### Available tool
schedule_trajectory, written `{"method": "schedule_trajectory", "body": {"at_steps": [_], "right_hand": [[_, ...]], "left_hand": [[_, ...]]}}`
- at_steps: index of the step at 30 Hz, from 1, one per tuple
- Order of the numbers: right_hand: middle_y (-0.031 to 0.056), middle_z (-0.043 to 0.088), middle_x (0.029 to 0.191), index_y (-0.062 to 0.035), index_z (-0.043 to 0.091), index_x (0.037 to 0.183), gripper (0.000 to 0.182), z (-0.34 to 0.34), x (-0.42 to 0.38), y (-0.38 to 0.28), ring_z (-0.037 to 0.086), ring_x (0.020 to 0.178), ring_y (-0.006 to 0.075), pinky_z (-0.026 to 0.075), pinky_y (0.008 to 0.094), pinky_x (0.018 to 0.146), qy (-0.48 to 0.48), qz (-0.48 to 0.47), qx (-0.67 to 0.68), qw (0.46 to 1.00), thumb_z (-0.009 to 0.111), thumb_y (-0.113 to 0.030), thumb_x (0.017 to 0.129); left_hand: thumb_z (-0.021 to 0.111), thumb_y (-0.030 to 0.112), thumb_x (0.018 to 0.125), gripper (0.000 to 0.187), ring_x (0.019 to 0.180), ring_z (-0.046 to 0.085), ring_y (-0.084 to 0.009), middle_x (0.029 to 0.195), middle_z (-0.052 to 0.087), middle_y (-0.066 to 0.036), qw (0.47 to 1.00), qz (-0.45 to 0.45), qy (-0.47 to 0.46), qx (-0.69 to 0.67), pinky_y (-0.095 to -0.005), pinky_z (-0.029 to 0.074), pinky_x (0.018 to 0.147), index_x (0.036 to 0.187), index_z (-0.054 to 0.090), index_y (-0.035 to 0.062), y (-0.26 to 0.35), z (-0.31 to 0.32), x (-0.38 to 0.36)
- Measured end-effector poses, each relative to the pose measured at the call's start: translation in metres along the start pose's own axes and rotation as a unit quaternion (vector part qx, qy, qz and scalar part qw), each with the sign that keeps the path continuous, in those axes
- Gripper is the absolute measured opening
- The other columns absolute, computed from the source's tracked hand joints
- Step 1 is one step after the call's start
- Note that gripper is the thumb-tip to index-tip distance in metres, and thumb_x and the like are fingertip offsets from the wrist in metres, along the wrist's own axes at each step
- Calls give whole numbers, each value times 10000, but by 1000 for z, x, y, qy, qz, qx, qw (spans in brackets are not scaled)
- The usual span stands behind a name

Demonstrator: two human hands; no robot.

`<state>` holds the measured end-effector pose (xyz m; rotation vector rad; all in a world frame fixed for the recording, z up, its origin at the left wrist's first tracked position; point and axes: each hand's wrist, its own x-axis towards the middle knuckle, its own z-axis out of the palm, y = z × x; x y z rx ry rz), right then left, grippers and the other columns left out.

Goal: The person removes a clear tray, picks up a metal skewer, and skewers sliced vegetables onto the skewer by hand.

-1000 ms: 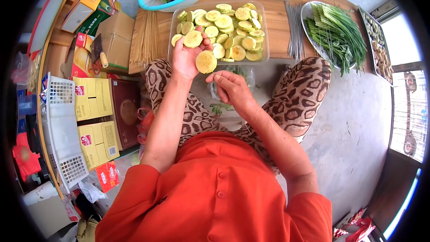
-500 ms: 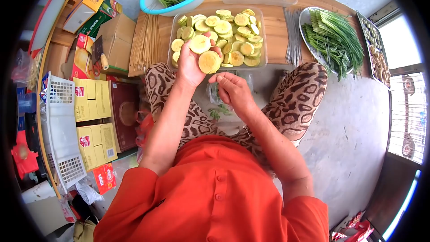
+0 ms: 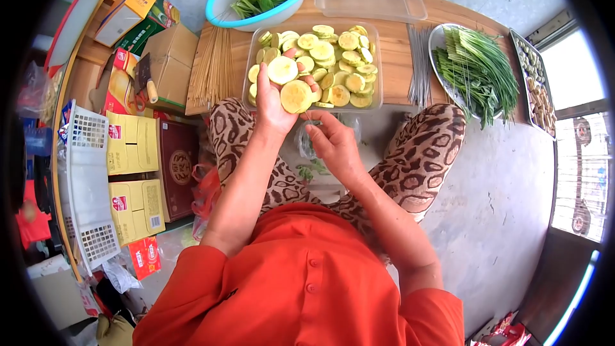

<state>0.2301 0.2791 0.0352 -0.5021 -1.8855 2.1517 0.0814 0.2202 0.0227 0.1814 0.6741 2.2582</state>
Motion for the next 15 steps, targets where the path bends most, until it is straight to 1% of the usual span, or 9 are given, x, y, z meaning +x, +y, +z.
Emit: {"method": "schedule_trajectory", "body": {"at_steps": [1,3,5,6,7,8,11,13,15], "right_hand": [[-71,417,587,-32,600,1096,195,0,-1,-1,364,516,21,313,198,463,13,-14,-54,998,546,-72,913],[-66,423,587,-32,605,1099,200,-1,-1,-1,372,516,24,318,199,462,19,-18,-64,998,542,-74,914],[-61,429,586,-33,610,1102,206,-1,-2,-1,379,517,27,324,201,461,23,-19,-76,997,538,-77,914],[-57,425,574,-34,614,1102,208,-2,-2,-2,376,508,27,322,202,457,23,-8,-48,999,534,-81,916],[-54,421,561,-36,619,1103,210,-2,-2,-2,373,500,28,321,203,452,22,3,-21,1000,530,-86,918],[-54,421,561,-36,619,1103,210,-2,-3,-3,373,500,28,321,203,452,23,4,-21,1000,530,-86,918],[-53,421,550,-31,618,1095,208,-5,-5,-3,369,487,28,316,205,446,20,17,-15,1000,517,-94,923],[-54,418,546,-25,620,1072,196,-5,-7,-1,369,480,29,309,208,441,12,24,-27,999,513,-100,926],[-53,415,545,-23,621,1062,190,-4,-7,1,369,480,29,306,209,439,12,23,-27,999,513,-101,927]], "left_hand": [[271,516,959,589,806,593,-258,976,577,-95,1000,-2,0,0,-428,508,717,1285,463,64,0,2,0],[276,499,965,573,839,593,-251,985,590,-93,999,-10,-2,-48,-431,503,774,1303,459,75,0,4,-3],[276,492,967,566,853,593,-249,990,593,-92,998,-14,-9,-65,-431,497,801,1310,456,80,-1,3,-3],[277,484,970,559,866,593,-246,996,596,-91,996,-16,-20,-81,-431,492,828,1318,453,85,-1,3,-3],[284,499,967,553,810,609,-288,951,586,-86,995,-18,20,-98,-447,521,730,1316,431,96,-3,5,-2],[284,499,967,553,810,609,-288,951,586,-86,995,-19,20,-98,-447,521,730,1316,431,96,-3,8,-3],[280,507,965,570,789,612,-280,946,589,-90,996,-13,42,-84,-440,525,725,1326,420,88,-6,10,-5],[265,488,969,576,785,609,-223,995,594,-96,1000,0,6,-17,-417,512,784,1343,426,80,-7,7,-6],[263,490,968,579,754,608,-217,983,590,-92,1000,8,17,14,-408,519,756,1338,428,77,-7,8,-7]]}}
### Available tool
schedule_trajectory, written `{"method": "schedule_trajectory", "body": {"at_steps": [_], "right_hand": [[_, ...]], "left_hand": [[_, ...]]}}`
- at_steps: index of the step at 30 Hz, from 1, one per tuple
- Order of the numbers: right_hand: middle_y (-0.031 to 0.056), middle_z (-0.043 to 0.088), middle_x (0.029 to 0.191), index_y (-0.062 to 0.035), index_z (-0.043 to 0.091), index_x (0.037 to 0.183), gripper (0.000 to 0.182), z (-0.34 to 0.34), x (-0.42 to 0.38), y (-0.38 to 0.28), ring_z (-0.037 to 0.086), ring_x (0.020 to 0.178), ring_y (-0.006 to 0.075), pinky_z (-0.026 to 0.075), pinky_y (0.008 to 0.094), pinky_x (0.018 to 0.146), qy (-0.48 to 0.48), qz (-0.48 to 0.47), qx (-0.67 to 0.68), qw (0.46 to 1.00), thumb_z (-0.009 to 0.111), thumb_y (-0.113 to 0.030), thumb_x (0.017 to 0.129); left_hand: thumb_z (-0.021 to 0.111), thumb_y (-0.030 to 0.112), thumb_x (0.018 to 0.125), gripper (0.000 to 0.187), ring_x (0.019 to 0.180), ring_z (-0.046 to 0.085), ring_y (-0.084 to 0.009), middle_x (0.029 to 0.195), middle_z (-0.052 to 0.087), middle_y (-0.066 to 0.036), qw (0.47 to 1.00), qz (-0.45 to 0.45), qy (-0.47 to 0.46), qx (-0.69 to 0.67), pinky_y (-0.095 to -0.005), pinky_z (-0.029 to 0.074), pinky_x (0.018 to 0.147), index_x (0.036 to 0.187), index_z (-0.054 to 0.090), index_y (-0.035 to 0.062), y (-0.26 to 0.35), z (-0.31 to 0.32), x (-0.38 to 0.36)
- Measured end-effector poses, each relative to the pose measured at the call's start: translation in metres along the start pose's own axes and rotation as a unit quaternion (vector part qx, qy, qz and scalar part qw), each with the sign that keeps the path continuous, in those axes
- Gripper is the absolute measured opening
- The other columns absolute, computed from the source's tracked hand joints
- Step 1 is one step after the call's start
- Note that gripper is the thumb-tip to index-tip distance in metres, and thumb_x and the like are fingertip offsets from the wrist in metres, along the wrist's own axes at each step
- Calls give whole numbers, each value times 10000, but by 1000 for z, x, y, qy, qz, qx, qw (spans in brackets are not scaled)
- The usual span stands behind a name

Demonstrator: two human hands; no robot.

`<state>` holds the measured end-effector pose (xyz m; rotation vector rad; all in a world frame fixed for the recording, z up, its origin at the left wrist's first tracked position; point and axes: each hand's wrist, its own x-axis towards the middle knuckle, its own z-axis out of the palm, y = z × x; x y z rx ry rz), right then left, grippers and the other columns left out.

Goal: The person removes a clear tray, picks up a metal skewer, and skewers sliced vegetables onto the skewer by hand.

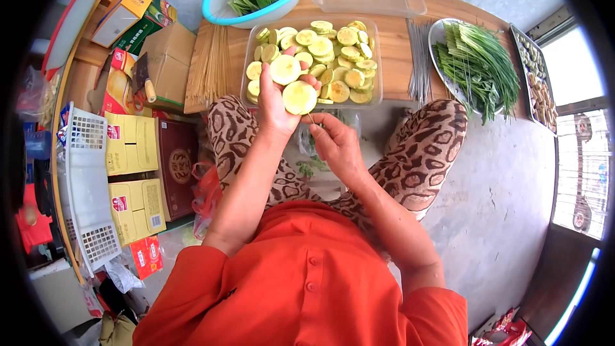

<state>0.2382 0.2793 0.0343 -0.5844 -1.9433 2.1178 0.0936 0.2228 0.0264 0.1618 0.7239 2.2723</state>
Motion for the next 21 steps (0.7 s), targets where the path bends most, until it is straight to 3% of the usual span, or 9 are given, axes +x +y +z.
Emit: {"method": "schedule_trajectory", "body": {"at_steps": [2,8,21], "right_hand": [[-53,412,543,-21,622,1052,185,0,-2,1,370,479,30,303,211,437,1,3,0,1000,512,-103,928],[-60,406,549,-19,623,1045,177,1,-2,0,360,480,27,293,210,434,9,-15,18,1000,511,-99,933],[-59,410,541,-18,604,990,159,3,-2,8,357,456,25,283,206,417,-2,-28,22,999,488,-122,957]], "left_hand": [[257,489,965,579,686,601,-204,942,580,-84,998,12,38,42,-388,530,691,1300,452,58,-1,6,-2],[253,477,967,562,655,594,-199,911,574,-79,994,53,42,82,-366,531,645,1228,487,37,-5,12,-4],[248,471,970,567,648,594,-217,883,574,-85,993,43,62,89,-338,516,596,1205,490,15,-5,17,-14]]}}
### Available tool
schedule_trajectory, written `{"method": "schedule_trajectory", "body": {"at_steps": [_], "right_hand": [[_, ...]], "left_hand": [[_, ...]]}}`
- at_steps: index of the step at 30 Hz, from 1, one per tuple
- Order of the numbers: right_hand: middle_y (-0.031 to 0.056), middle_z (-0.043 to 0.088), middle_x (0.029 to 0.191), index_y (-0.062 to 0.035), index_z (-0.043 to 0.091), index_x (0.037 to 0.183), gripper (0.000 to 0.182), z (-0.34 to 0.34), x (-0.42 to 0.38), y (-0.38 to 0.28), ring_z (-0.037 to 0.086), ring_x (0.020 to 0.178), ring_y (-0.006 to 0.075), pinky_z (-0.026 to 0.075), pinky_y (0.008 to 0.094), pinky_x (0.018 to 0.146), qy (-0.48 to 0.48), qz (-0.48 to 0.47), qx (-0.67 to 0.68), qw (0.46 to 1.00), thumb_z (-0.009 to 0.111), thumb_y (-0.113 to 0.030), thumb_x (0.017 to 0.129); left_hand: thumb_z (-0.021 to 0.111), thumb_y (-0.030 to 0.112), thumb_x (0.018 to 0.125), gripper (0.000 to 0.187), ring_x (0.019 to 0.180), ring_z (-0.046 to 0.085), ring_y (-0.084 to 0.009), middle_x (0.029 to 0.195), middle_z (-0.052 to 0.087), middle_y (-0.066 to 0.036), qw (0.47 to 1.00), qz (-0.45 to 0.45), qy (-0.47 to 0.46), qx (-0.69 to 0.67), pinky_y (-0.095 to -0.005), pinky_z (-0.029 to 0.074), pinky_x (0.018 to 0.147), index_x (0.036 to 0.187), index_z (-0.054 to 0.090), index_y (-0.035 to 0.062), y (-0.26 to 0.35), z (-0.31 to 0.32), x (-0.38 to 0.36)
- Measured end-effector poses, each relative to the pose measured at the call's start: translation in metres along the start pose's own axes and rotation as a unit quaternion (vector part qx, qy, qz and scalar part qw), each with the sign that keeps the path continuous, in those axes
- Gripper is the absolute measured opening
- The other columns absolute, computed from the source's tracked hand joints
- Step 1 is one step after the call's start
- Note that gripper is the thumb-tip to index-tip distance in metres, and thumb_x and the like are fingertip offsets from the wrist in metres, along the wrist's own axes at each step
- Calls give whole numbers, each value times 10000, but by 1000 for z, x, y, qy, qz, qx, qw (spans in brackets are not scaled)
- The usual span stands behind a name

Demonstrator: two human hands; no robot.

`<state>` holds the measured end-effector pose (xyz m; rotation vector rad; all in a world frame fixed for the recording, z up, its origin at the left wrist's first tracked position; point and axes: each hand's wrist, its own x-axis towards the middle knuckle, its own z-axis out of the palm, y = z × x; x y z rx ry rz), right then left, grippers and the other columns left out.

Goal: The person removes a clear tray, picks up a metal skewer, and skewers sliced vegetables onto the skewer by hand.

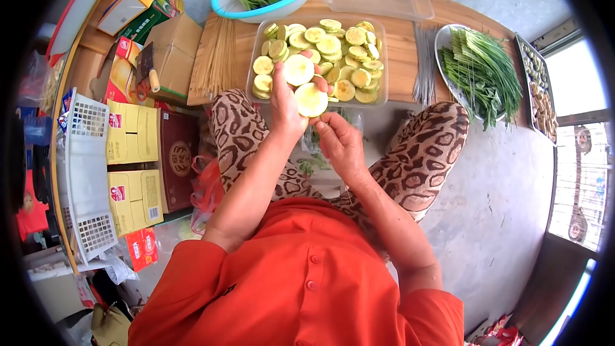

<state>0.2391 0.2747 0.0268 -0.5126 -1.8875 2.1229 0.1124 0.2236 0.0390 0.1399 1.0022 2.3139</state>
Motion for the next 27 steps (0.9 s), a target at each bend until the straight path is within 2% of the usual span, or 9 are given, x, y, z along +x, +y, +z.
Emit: {"method": "schedule_trajectory", "body": {"at_steps": [5,8,15,27], "right_hand": [[-63,397,546,-23,598,1007,173,2,1,-10,343,466,24,269,198,427,-29,40,29,998,479,-142,965],[-70,382,556,-27,597,1013,178,3,0,-11,330,478,23,259,194,433,-52,53,37,997,479,-151,968],[-89,349,580,-24,598,998,177,1,0,1,303,500,15,233,194,441,-49,33,49,997,482,-155,972],[-85,361,571,-31,599,986,179,3,1,2,311,493,16,246,191,437,-42,31,45,998,467,-152,975]], "left_hand": [[259,452,970,546,646,590,-212,888,577,-93,998,-1,-6,-62,-375,526,648,1210,488,18,6,-8,7],[262,456,968,552,636,584,-215,889,581,-94,999,26,1,-35,-393,524,658,1217,486,18,14,-13,10],[270,447,968,547,632,574,-209,883,581,-96,999,18,33,-20,-394,518,642,1208,493,8,8,-14,6],[263,449,966,535,614,560,-201,867,570,-90,999,14,23,-33,-395,510,600,1187,487,17,3,-13,5]]}}
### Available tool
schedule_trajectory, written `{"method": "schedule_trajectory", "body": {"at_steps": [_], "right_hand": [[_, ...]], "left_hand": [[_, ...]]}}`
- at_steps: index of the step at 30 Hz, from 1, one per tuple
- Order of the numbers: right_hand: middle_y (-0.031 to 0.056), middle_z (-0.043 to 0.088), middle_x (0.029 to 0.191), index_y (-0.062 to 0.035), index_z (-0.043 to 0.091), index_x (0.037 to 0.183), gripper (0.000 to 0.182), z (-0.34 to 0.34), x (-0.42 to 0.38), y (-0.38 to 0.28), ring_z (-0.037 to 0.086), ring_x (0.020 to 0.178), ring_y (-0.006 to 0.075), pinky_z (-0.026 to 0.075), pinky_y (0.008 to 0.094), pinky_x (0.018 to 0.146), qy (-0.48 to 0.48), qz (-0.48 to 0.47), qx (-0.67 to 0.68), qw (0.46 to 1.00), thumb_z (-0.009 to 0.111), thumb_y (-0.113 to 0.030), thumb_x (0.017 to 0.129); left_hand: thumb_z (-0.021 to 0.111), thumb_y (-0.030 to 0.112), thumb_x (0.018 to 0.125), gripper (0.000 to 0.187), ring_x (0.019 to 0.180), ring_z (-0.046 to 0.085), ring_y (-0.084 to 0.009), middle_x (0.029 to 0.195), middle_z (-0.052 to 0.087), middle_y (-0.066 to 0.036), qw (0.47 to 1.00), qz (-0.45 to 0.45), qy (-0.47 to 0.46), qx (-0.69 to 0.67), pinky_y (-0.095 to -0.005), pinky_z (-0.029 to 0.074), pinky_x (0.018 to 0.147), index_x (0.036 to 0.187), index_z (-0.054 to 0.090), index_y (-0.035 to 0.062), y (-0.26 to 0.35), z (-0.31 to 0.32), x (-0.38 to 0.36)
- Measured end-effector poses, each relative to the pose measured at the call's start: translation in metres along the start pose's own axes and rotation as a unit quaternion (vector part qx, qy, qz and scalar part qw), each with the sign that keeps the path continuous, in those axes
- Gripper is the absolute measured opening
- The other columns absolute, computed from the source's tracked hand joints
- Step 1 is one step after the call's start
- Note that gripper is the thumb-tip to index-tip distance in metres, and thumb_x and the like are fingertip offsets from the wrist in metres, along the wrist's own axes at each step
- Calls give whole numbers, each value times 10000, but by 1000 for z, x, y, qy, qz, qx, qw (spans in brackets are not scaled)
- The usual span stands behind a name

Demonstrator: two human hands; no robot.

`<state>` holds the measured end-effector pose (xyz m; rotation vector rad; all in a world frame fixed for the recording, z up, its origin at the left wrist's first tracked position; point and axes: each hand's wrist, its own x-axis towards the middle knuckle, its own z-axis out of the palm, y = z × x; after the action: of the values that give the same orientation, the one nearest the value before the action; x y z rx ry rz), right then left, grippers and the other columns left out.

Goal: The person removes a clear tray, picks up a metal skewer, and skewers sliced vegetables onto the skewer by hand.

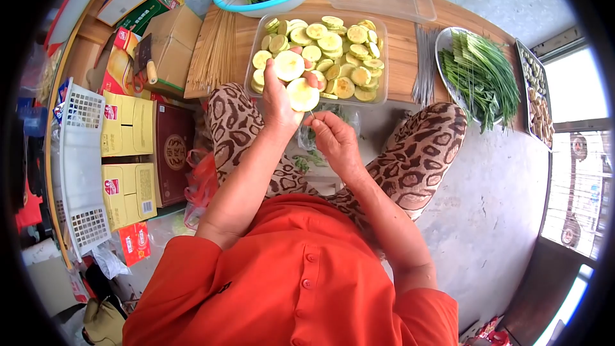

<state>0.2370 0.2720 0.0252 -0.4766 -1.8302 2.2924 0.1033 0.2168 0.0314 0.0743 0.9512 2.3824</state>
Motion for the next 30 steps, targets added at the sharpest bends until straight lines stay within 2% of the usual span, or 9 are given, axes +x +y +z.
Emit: {"method": "schedule_trajectory", "body": {"at_steps": [9,11,15,17,19,22,24,27,30], "right_hand": [[-78,371,574,-40,600,986,186,-2,10,-1,322,495,20,255,192,434,-7,3,1,1000,471,-173,977],[-77,370,578,-35,600,998,187,0,12,-2,324,499,21,258,194,435,-6,8,9,1000,476,-174,975],[-71,368,588,-19,597,1040,193,0,4,-5,334,513,30,275,203,448,-6,10,-28,1000,503,-169,963],[-64,375,592,-15,597,1051,197,-1,1,-5,344,518,35,289,208,453,-11,10,-41,999,513,-167,958],[-24,448,601,-13,608,1032,177,-4,-3,-4,389,523,57,338,228,471,-13,-10,-155,988,544,-147,934],[23,524,633,-14,617,1015,157,-8,-4,-2,450,546,83,400,254,506,-23,-47,-253,966,566,-116,907],[37,548,647,-14,618,1005,148,-6,-8,1,481,562,91,420,259,524,-31,-33,-233,972,571,-102,896],[56,595,680,-17,621,980,128,-14,-10,5,571,610,111,462,266,563,-47,-26,-219,974,575,-83,881],[35,588,672,-15,620,972,127,-28,-8,3,558,612,91,442,247,550,-13,-19,-220,975,572,-98,889]], "left_hand": [[247,469,955,569,611,569,-218,907,572,-101,1000,-9,17,16,-399,513,597,1208,481,17,2,3,2],[248,459,955,557,614,573,-233,904,584,-106,999,-30,29,-24,-410,513,620,1194,494,20,3,2,6],[251,440,953,542,665,587,-256,875,604,-115,999,-7,40,-31,-436,517,670,1179,516,25,9,-17,23],[234,443,956,552,677,584,-256,875,604,-117,996,5,82,-25,-440,518,690,1186,509,22,14,-29,32],[197,457,967,572,717,582,-260,877,603,-131,996,22,82,-28,-453,513,746,1243,466,33,18,-48,40],[177,496,968,602,747,586,-273,905,606,-144,994,25,96,-38,-464,507,773,1259,457,50,23,-63,44],[161,545,960,644,769,591,-289,955,610,-152,995,16,86,-53,-473,500,794,1277,444,61,22,-76,52],[190,612,936,695,892,596,-336,1066,594,-170,997,-11,48,-53,-491,480,849,1305,419,69,15,-91,57],[293,613,925,676,1059,545,-347,1175,551,-163,999,-11,39,-36,-491,443,920,1332,393,83,12,-90,52]]}}
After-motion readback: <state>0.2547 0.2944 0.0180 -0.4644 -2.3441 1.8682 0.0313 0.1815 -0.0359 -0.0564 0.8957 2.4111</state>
